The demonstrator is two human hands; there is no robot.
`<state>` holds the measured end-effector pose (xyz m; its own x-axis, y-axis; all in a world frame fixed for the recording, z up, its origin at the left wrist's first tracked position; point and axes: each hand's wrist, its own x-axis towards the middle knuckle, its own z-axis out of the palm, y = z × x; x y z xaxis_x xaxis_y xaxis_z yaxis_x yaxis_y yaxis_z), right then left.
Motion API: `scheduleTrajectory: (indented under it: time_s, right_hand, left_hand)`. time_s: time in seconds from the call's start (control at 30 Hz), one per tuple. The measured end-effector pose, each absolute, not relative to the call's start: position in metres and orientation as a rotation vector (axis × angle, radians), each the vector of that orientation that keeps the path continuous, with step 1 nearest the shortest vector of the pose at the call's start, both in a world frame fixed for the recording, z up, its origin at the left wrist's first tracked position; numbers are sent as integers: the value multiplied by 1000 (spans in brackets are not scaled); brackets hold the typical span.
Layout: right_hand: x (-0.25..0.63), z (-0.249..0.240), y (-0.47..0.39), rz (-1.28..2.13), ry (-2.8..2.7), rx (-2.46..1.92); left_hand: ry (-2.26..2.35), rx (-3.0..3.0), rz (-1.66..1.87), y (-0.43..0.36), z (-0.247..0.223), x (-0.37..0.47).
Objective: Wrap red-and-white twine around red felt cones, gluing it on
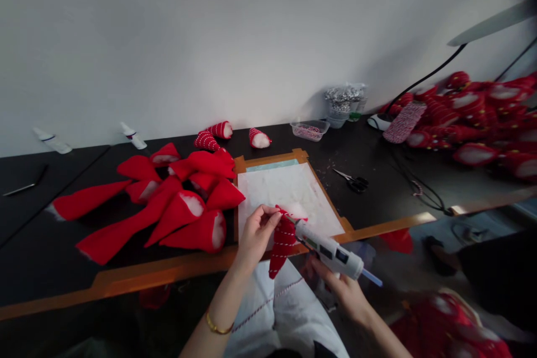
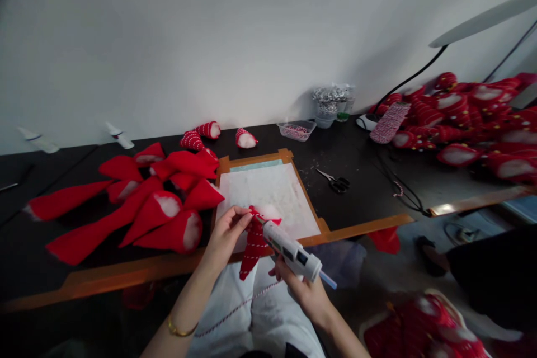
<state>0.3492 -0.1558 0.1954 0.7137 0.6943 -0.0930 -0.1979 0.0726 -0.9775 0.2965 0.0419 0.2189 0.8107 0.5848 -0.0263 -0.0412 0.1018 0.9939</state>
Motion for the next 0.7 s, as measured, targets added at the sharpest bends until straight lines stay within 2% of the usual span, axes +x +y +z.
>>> scheduleTrajectory:
  time_s: [0.7]
  right_hand:
    - [351, 194, -146, 686, -445, -1390]
  left_hand:
    - [508, 1403, 487, 40, 221, 295]
